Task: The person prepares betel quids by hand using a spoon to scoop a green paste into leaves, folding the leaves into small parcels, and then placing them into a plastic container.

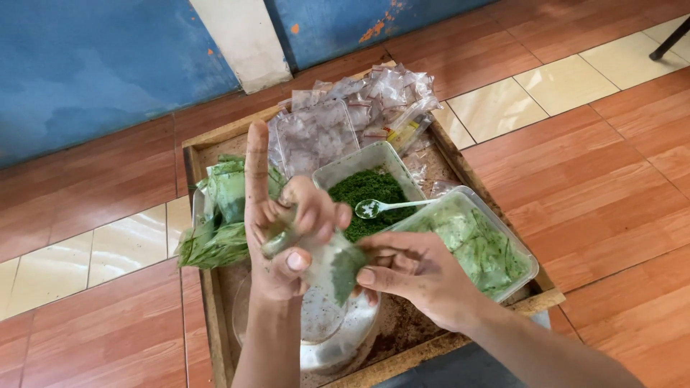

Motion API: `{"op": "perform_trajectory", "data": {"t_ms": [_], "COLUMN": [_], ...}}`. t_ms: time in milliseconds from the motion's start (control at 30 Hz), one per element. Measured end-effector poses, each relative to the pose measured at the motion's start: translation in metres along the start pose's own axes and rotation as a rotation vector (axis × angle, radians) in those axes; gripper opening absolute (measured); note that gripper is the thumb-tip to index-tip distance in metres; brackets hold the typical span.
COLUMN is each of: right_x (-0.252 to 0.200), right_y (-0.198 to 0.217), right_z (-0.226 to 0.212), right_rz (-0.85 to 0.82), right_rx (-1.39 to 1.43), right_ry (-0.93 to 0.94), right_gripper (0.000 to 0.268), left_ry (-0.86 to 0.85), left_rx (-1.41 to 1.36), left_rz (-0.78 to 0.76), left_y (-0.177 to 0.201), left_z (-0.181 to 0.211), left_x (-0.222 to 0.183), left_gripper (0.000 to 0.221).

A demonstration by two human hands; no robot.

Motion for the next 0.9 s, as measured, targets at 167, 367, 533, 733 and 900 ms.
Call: {"op": "perform_trajectory", "data": {"t_ms": [167, 367, 533, 733, 900], "right_x": [-0.046, -0.053, -0.056, -0.050, -0.052], "right_y": [0.021, 0.038, 0.044, 0.057, 0.042], "right_z": [-0.018, 0.005, 0.015, 0.055, 0.047], "right_rz": [0.447, 0.496, 0.467, 0.346, 0.423], "right_rx": [-0.363, -0.449, -0.419, 0.119, -0.088], "right_ry": [0.484, 0.463, 0.444, 0.359, 0.146], "right_gripper": [0.032, 0.022, 0.023, 0.023, 0.040], "left_ry": [0.046, 0.231, 0.229, 0.114, 0.144], "left_rx": [0.439, 0.580, 0.599, 0.780, 0.815], "left_rz": [0.111, 0.266, 0.330, 0.268, 0.290], "left_y": [-0.014, -0.018, -0.010, -0.013, -0.004], "left_z": [0.011, -0.012, -0.023, -0.021, -0.015], "left_x": [-0.026, -0.088, -0.117, -0.129, -0.144], "left_gripper": [0.121, 0.097, 0.075, 0.041, 0.032]}}
Point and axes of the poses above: each hand's wrist, its own x-axis towards the middle knuckle, its own y-axis out of the back of the hand, z = x × y, the point moved 9 cm from there along x, towards the middle knuckle, and after that the axes turned 14 degrees about -y, right-handed, at the moved point
